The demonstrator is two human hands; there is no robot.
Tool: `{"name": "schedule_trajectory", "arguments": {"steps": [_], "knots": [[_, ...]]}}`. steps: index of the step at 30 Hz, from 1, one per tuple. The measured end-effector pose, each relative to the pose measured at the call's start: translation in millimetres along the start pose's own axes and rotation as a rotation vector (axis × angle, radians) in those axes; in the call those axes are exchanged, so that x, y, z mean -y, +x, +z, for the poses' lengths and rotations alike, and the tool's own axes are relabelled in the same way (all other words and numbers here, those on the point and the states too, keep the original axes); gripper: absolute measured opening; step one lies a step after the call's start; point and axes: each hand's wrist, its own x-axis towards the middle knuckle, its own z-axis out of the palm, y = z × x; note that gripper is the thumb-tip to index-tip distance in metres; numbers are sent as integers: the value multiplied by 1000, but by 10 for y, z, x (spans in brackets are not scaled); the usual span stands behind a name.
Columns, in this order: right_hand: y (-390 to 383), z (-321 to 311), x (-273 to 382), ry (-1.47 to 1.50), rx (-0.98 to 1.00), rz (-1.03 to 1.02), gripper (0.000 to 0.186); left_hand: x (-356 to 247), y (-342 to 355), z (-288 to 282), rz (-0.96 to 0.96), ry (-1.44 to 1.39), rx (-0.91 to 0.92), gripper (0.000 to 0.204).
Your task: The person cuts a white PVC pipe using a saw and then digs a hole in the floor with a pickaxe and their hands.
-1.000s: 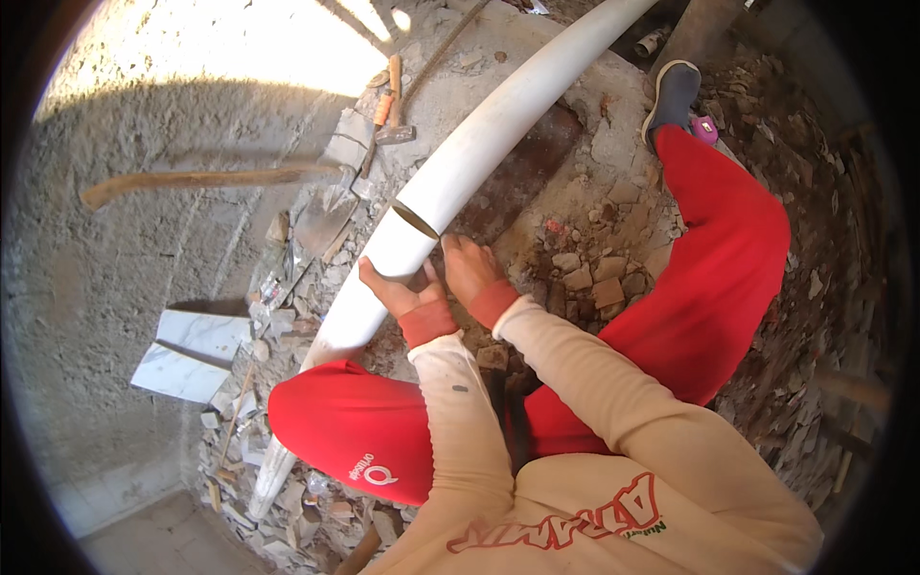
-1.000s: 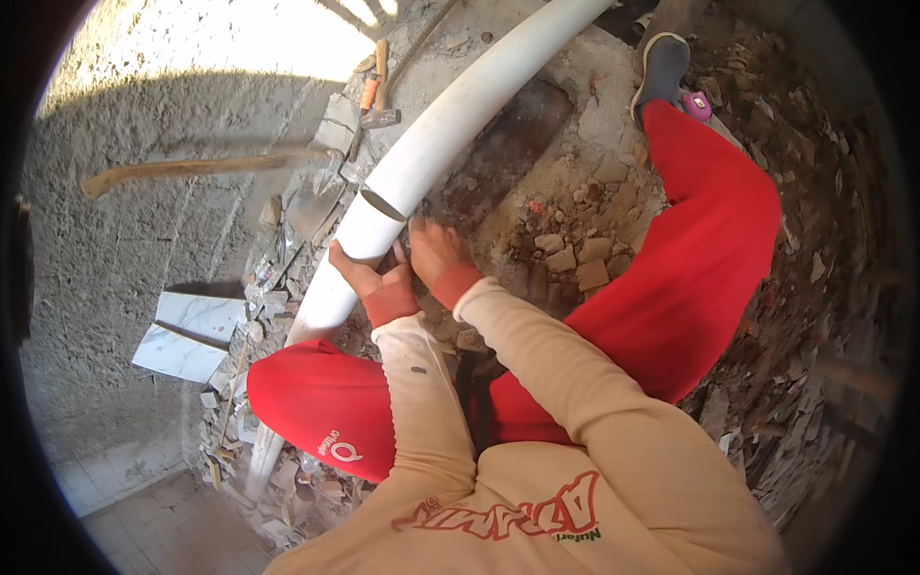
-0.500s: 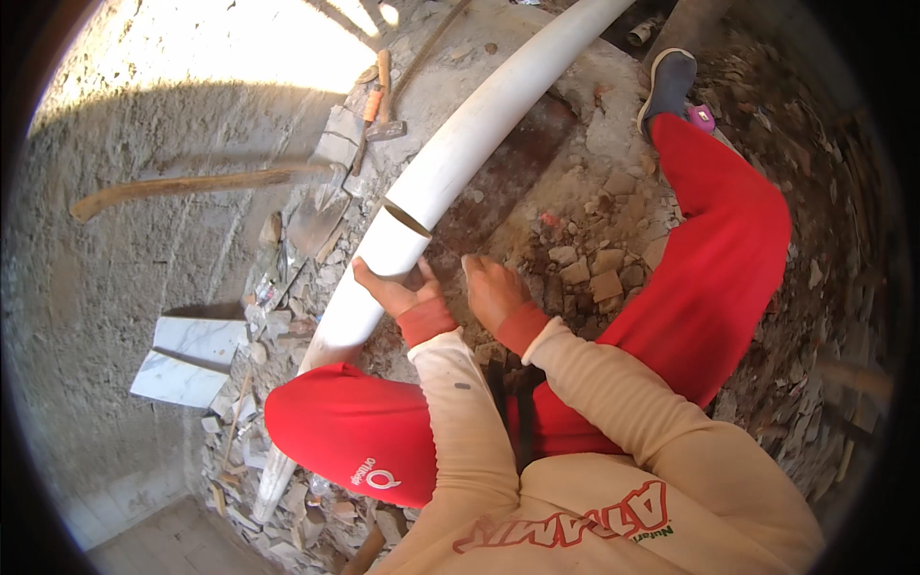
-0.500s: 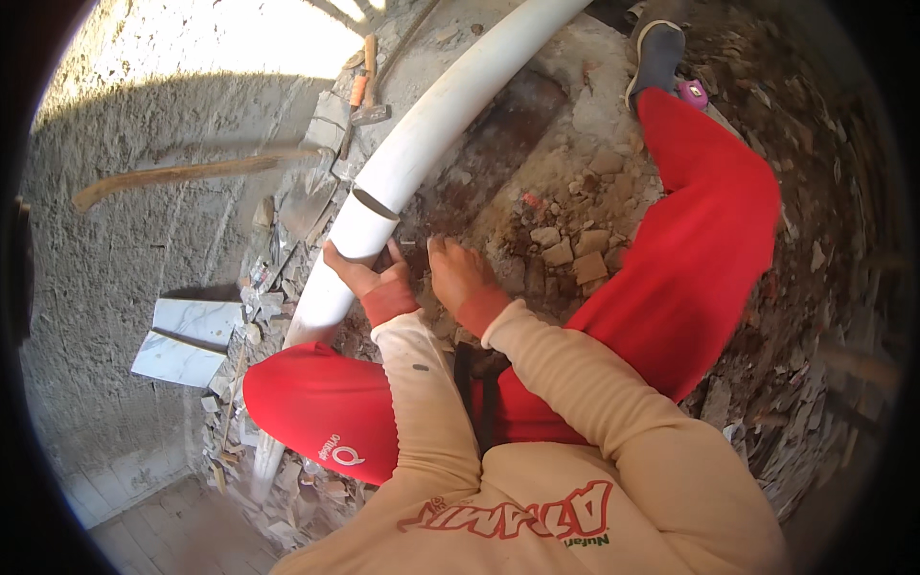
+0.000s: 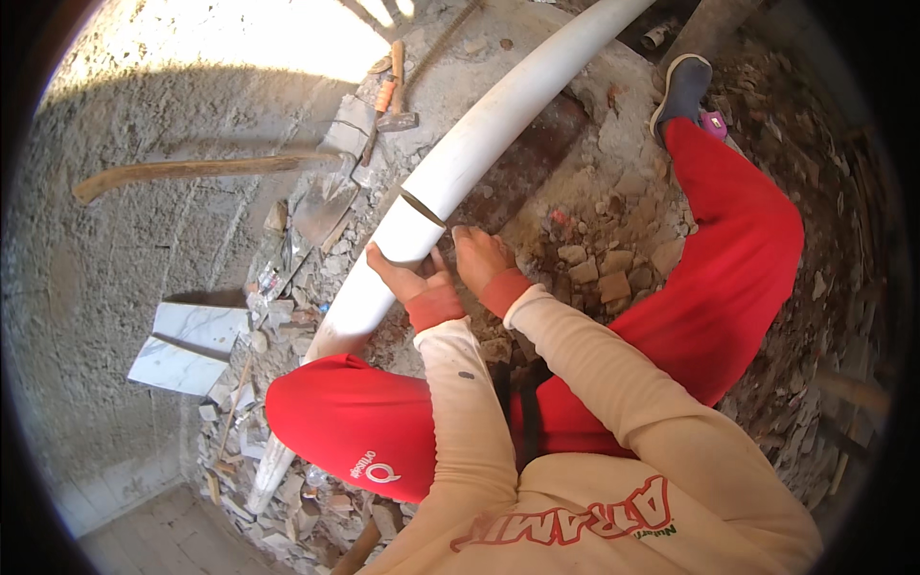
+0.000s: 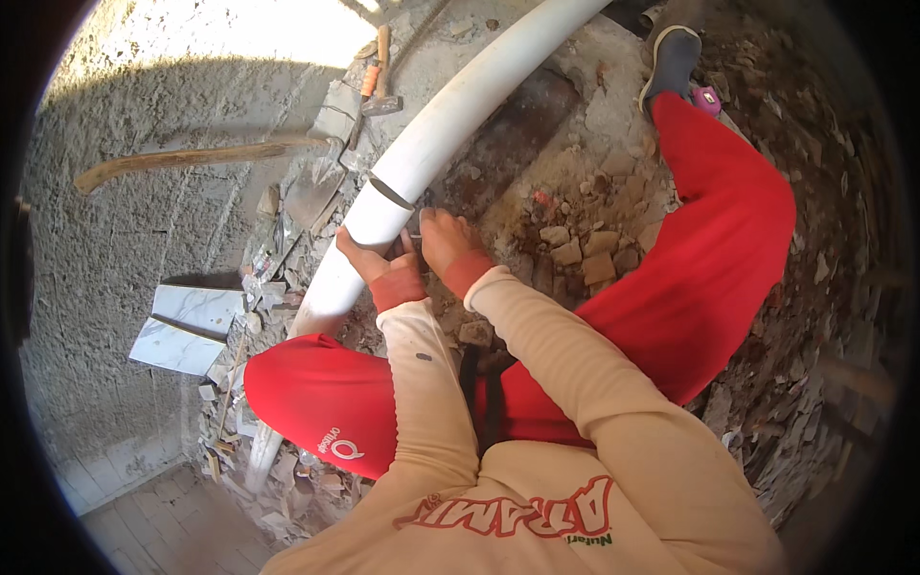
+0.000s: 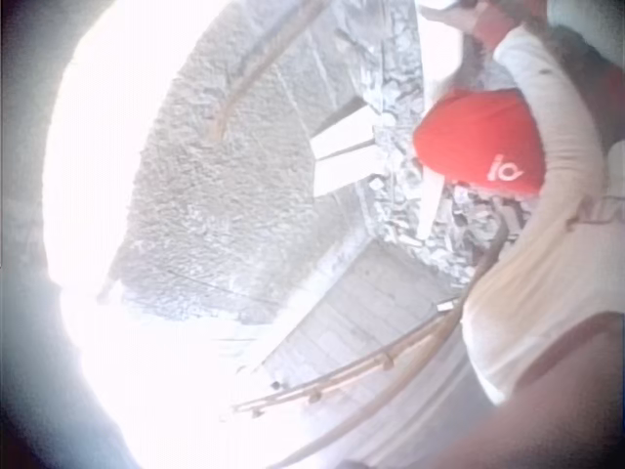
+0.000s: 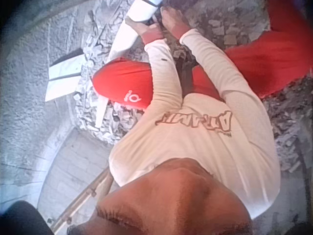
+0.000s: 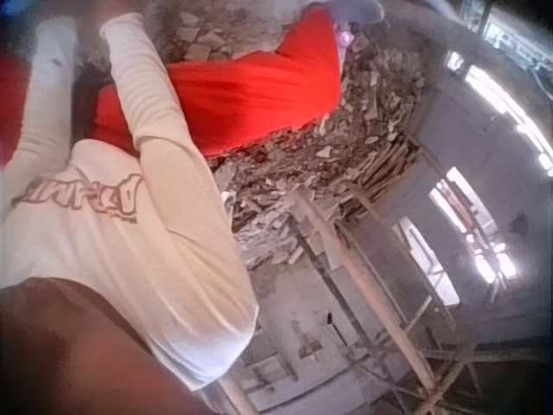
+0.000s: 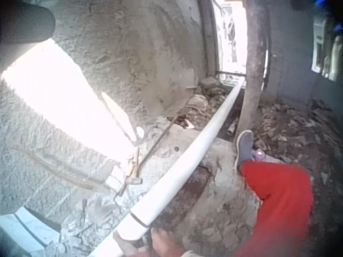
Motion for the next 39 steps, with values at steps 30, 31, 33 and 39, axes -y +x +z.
{"name": "schedule_trajectory", "arguments": {"steps": [30, 31, 33, 39], "knots": [[-57, 579, -443, -19, 144, 217, 14, 146, 35, -55, 1145, 1486, 99, 67], [-61, 569, -433, -2, 138, 231, 14, 80, 102, -82, 1253, 1692, 102, 71], [-72, 542, -400, 17, 139, 229, 15, 42, 268, -217, 1284, 2045, 58, 82], [-19, 331, -318, 38, 225, 209, 17, -268, 655, -39, 750, 2236, 348, 72]]}}
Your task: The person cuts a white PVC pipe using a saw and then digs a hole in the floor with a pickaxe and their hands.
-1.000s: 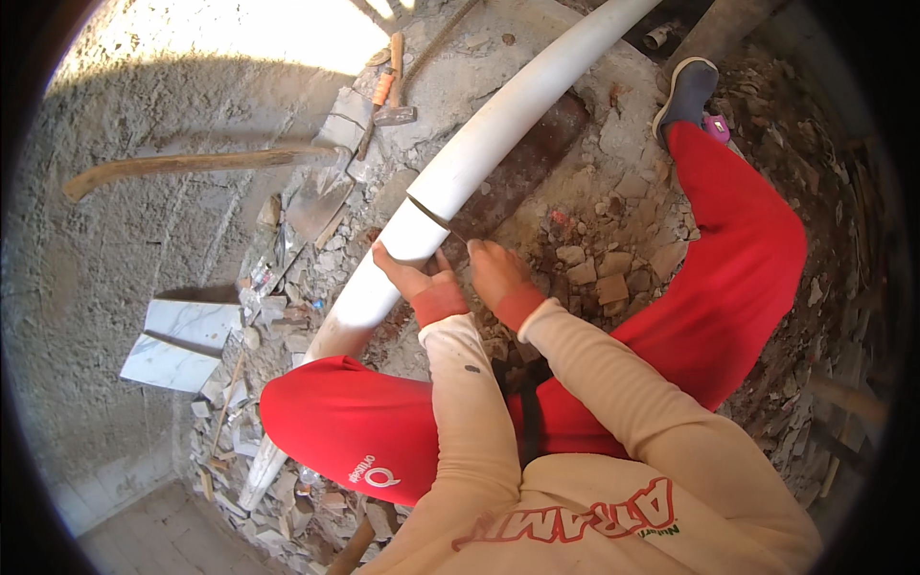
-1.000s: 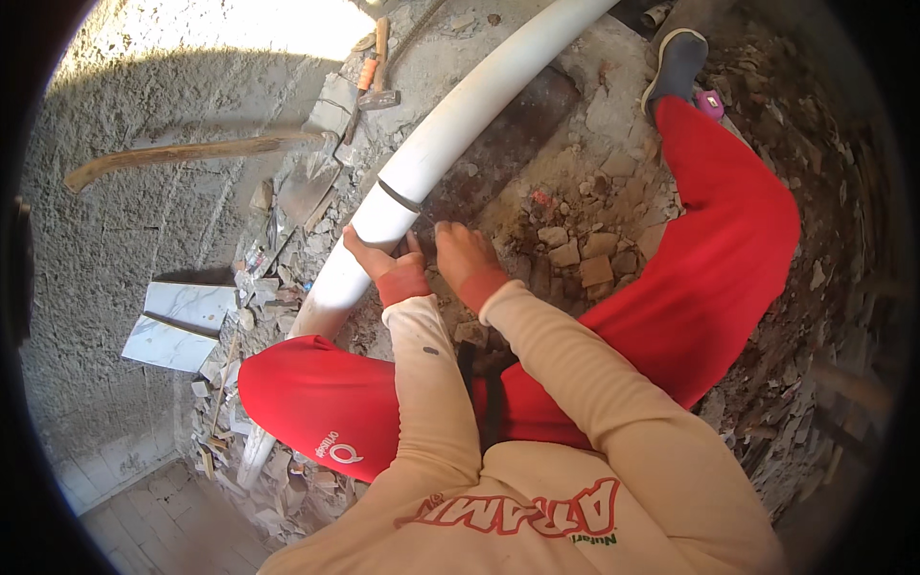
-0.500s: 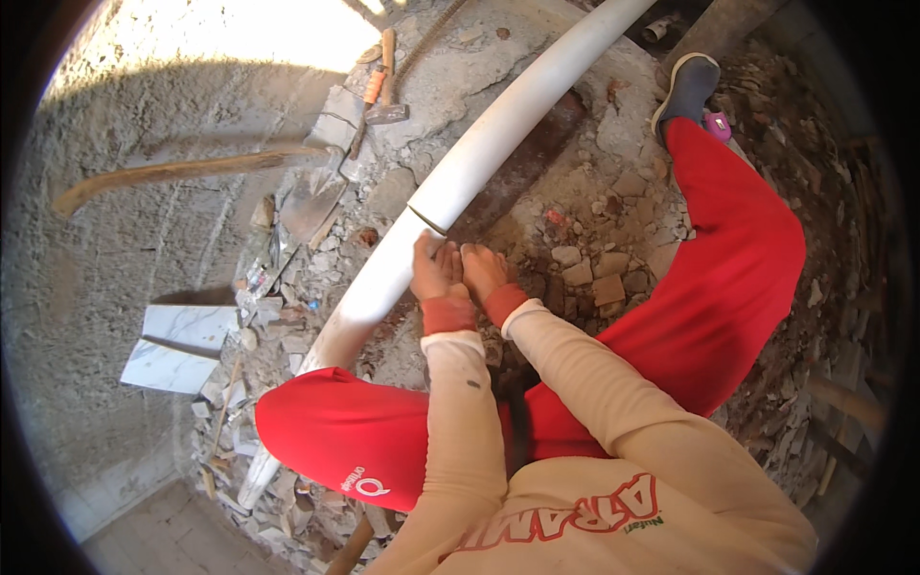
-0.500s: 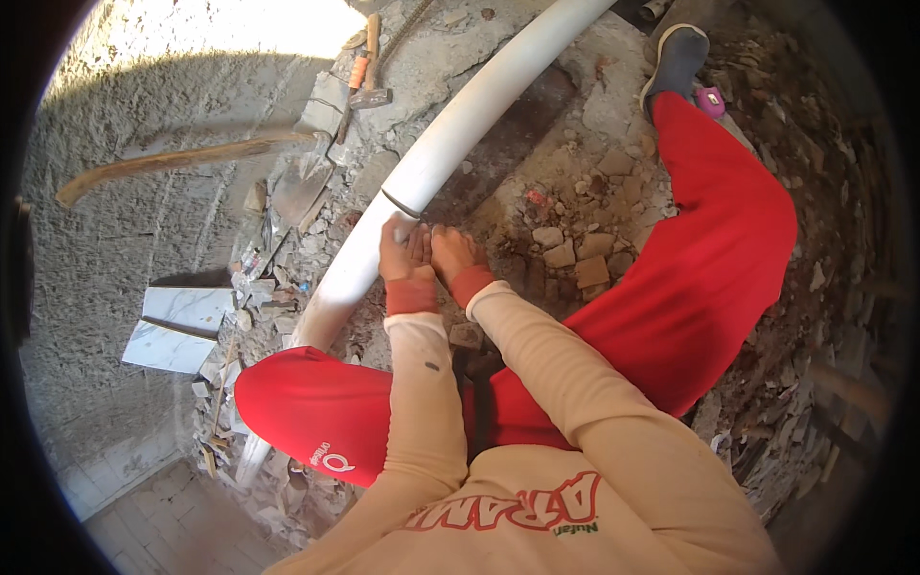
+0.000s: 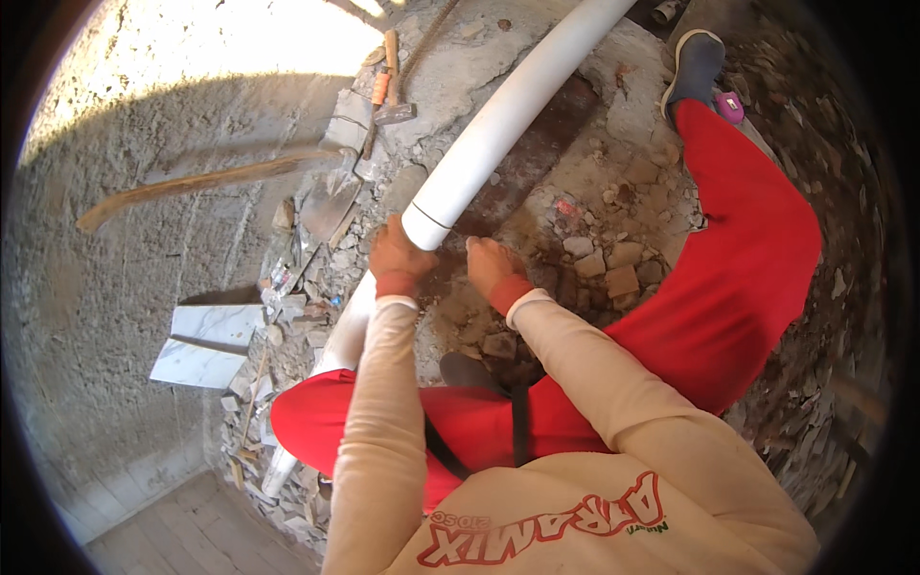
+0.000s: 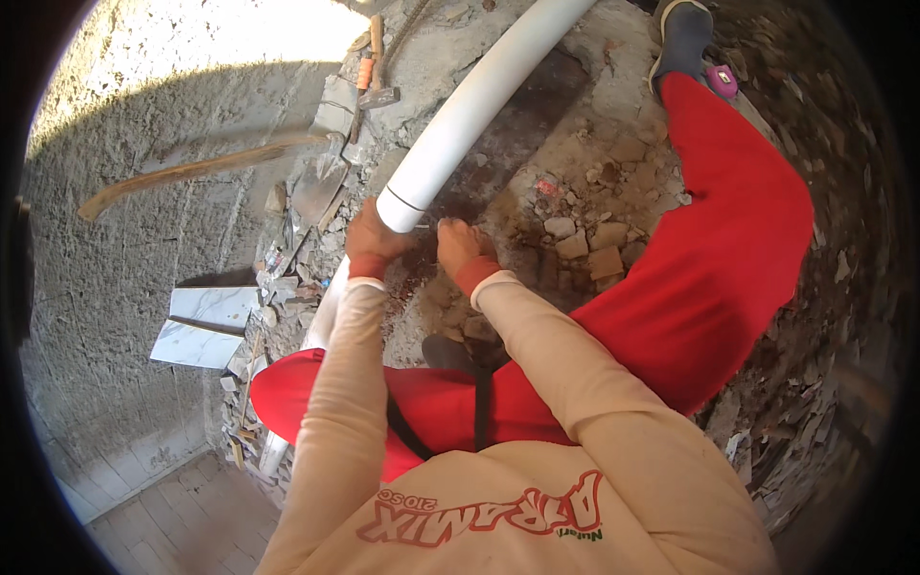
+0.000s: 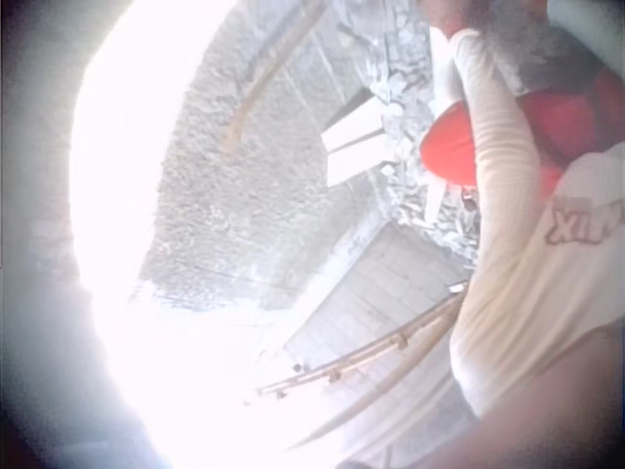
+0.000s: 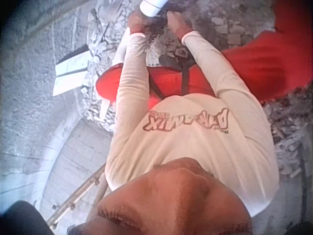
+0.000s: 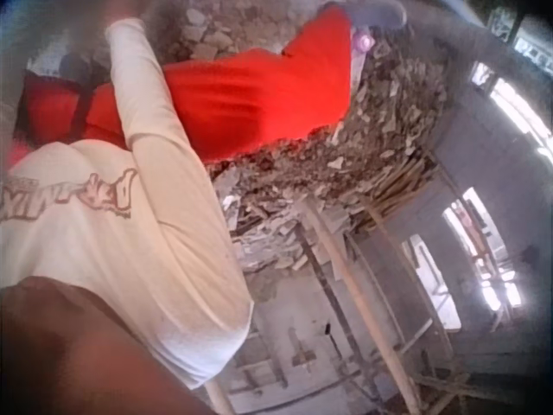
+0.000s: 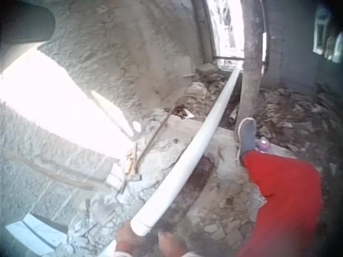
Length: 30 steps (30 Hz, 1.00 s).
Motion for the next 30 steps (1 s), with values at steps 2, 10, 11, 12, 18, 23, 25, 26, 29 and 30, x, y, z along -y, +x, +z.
{"name": "schedule_trajectory", "arguments": {"steps": [2, 10, 11, 12, 18, 23, 25, 26, 29, 30], "knots": [[36, -90, 77, -37, 37, -3, 17, 26, 124, -160, 51, 24, 117, 74], [-18, -330, 319, -126, 131, 12, 20, 105, 108, -190, 49, -29, 188, 75], [-47, -344, 305, -132, 143, 33, 20, 73, 68, -182, 43, -12, 177, 74], [-52, -331, 269, -138, 138, 36, 19, 1, 37, -192, 41, 3, 170, 73], [-83, -70, 99, -135, 58, -10, 17, 173, 192, -71, 54, -35, 271, 78], [-33, 232, -303, -45, -114, -143, 14, 306, 405, 21, 179, -212, 396, 82], [-14, 257, -313, -48, -126, -167, 14, 408, 550, -6, 173, -374, 592, 82], [-1, 244, -293, -52, -132, -179, 14, 467, 629, 3, 169, -458, 690, 81], [21, 214, -224, -62, -134, -205, 14, 615, 827, 93, 156, -593, 908, 76], [19, 220, -201, -40, -163, -220, 12, 716, 863, 188, 121, -704, 996, 70]]}}
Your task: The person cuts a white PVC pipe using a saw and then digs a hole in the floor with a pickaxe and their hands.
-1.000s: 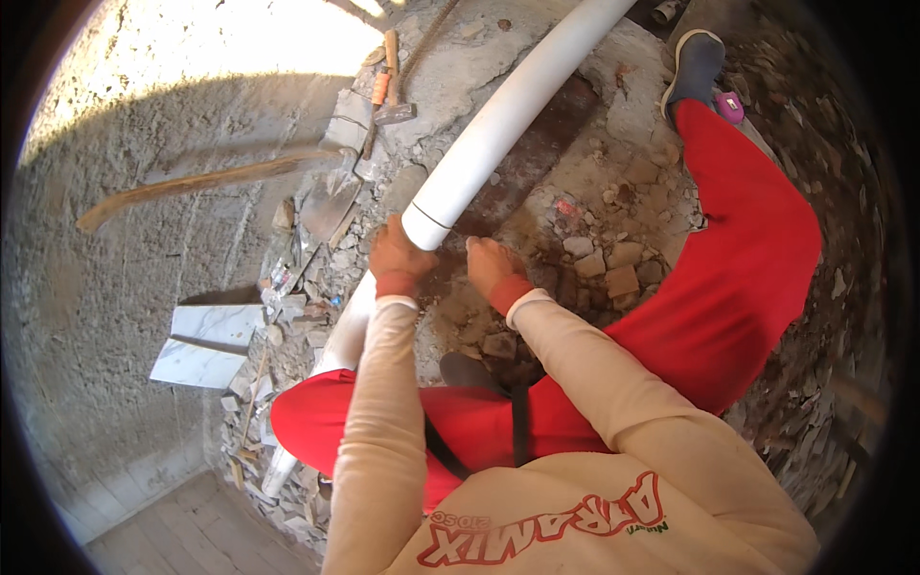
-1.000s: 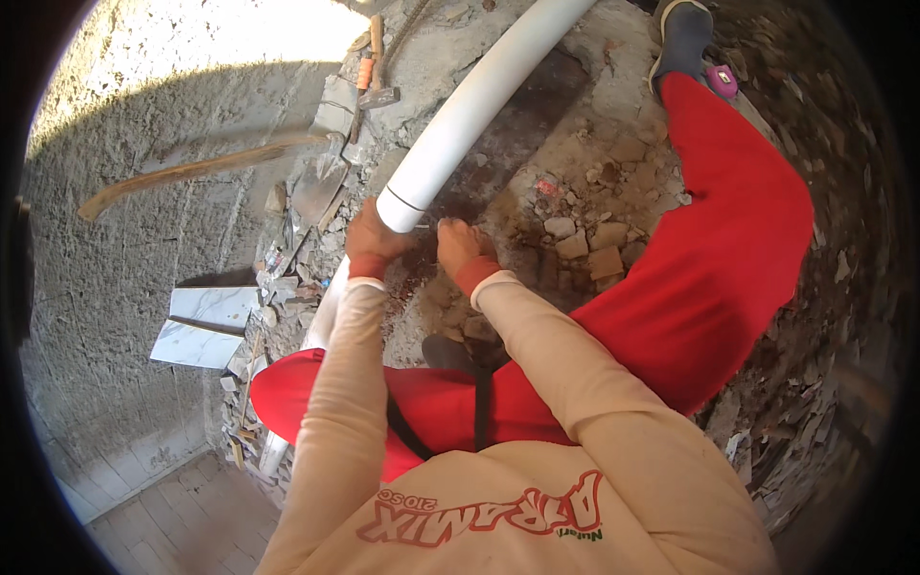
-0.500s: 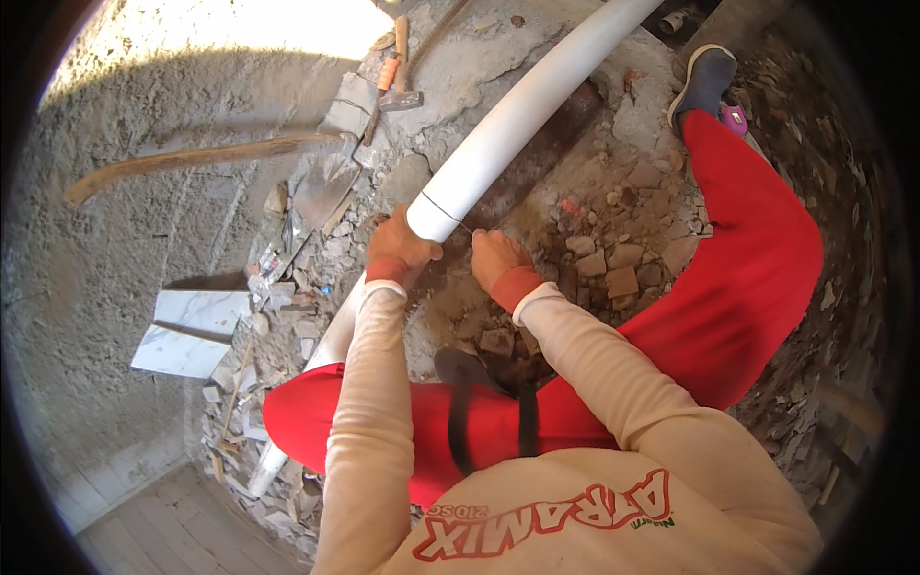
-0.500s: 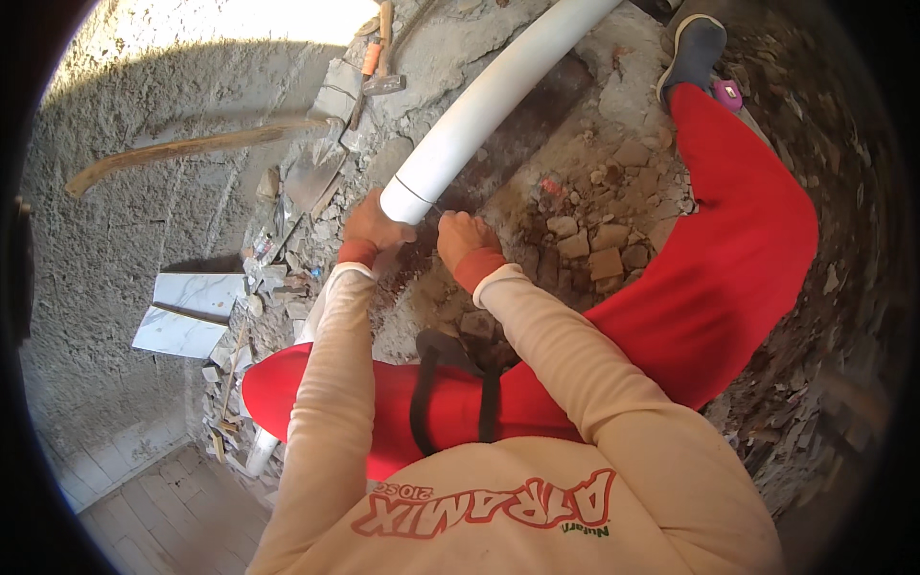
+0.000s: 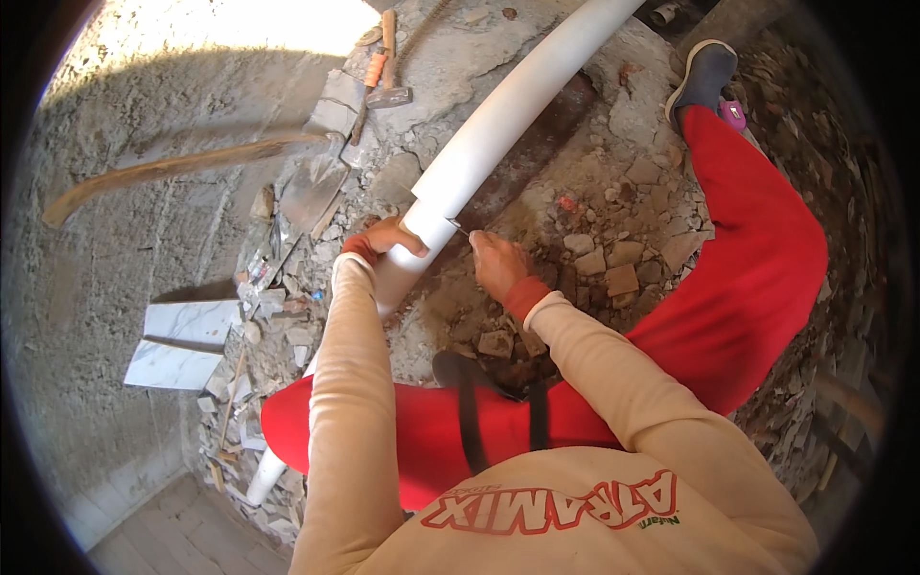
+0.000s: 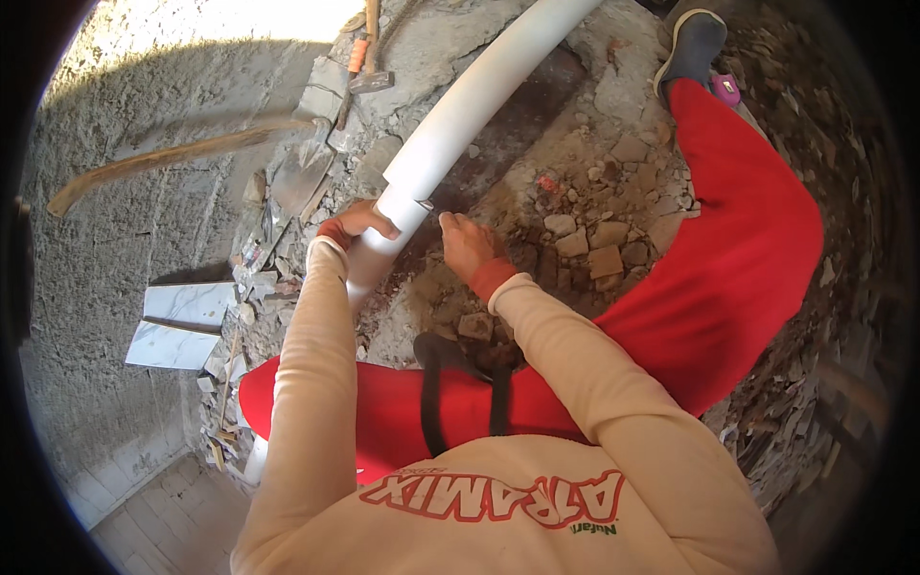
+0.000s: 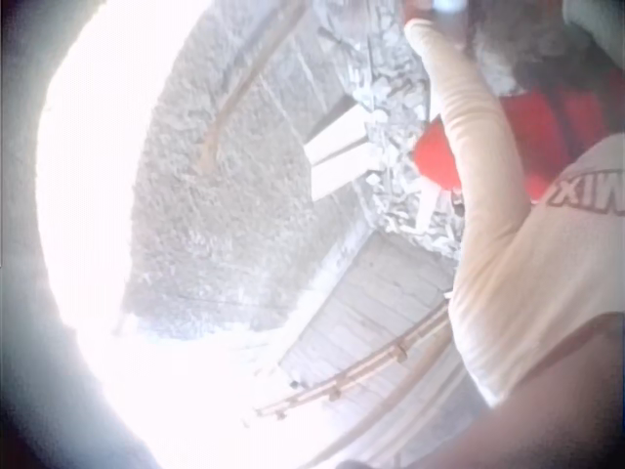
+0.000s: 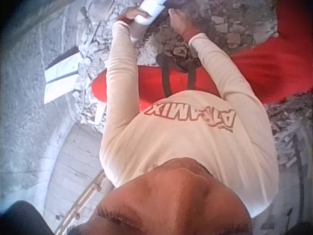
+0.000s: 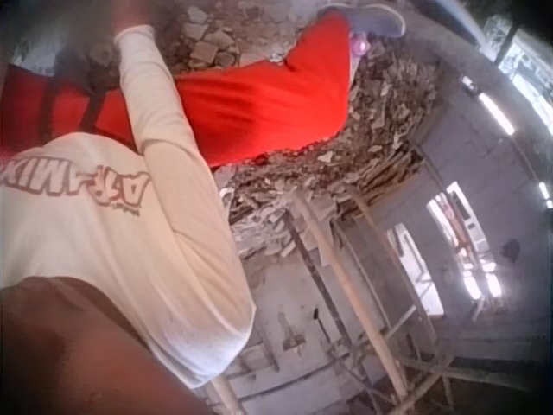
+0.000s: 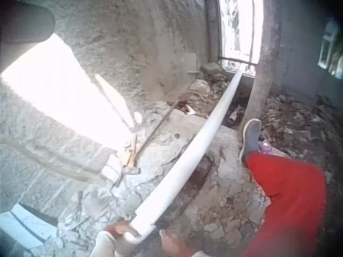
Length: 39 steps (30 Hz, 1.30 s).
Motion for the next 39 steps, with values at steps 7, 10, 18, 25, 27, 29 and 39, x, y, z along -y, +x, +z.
{"name": "schedule_trajectory", "arguments": {"steps": [7, 10, 18, 25, 27, 29, 39], "knots": [[55, -43, 66, 54, -93, -28, 7, 166, 13, -15, -57, -305, 86, 74], [82, -54, 128, 66, -84, -23, 7, 57, -147, 2, -19, -142, -66, 77], [191, -189, 314, -11, 37, 123, 11, -387, -328, 828, -80, 591, -722, 92], [136, -563, 505, -126, 194, 152, 15, -411, -499, 850, -183, 639, -820, 82], [117, -618, 508, -140, 185, 144, 15, -448, -488, 846, -164, 641, -804, 83], [103, -652, 509, -155, 148, 115, 15, -439, -473, 839, -134, 612, -792, 85], [-79, -628, 501, -232, 128, 70, 9, -360, -502, 832, -135, 544, -733, 80]]}}
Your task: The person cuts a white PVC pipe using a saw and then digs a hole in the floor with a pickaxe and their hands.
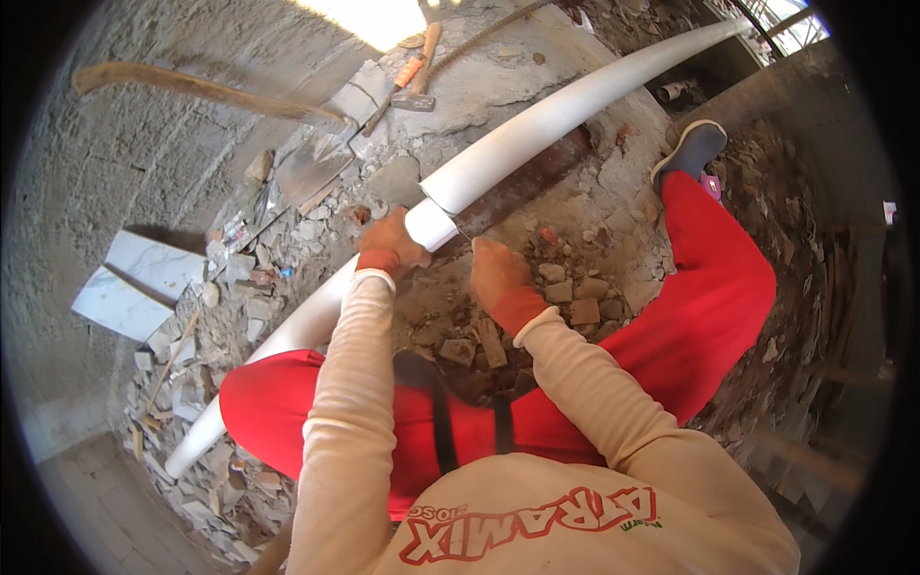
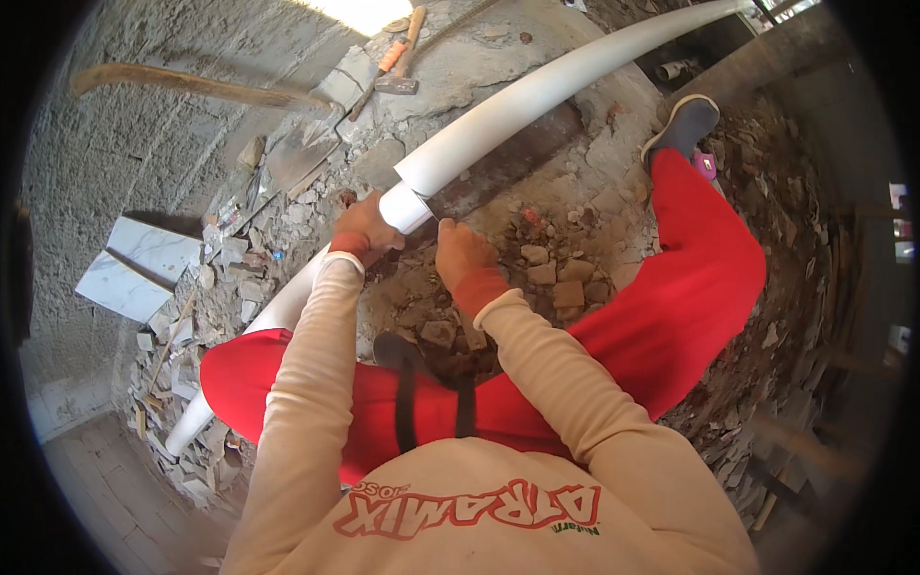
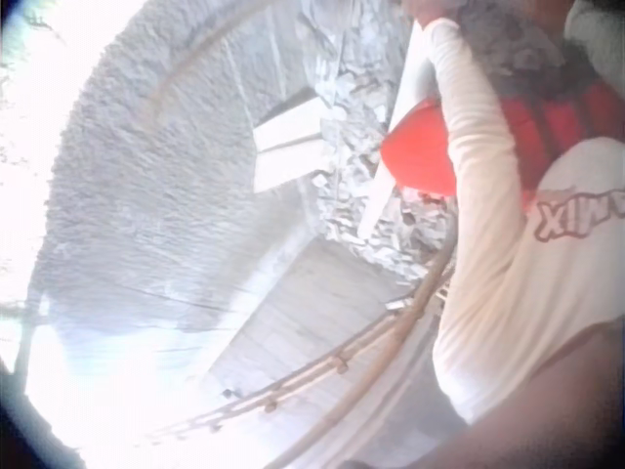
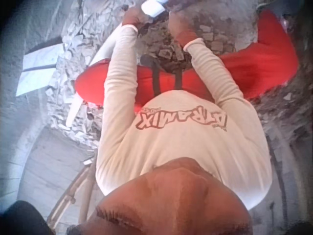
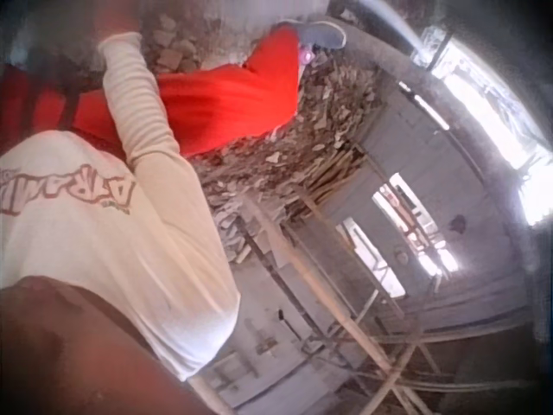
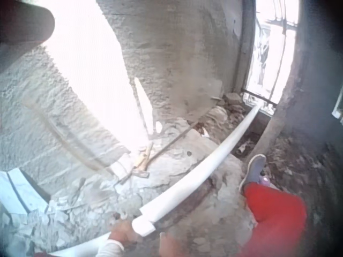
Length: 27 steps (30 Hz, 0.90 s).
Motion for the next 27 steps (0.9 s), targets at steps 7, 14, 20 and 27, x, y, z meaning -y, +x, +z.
{"name": "schedule_trajectory", "arguments": {"steps": [7, 14, 20, 27], "knots": [[282, 105, 108, -42, -8, -16, 11, -55, -43, -27, 24, -12, -24, 78], [83, 45, -41, 37, -62, -147, 9, 90, -2, -47, 14, -46, -23, 75], [56, 42, -49, 15, -40, -102, 10, 120, 35, -43, 19, -25, -68, 76], [347, 43, 131, -122, -54, -127, 12, 28, 26, -46, 79, -50, -34, 76]]}}
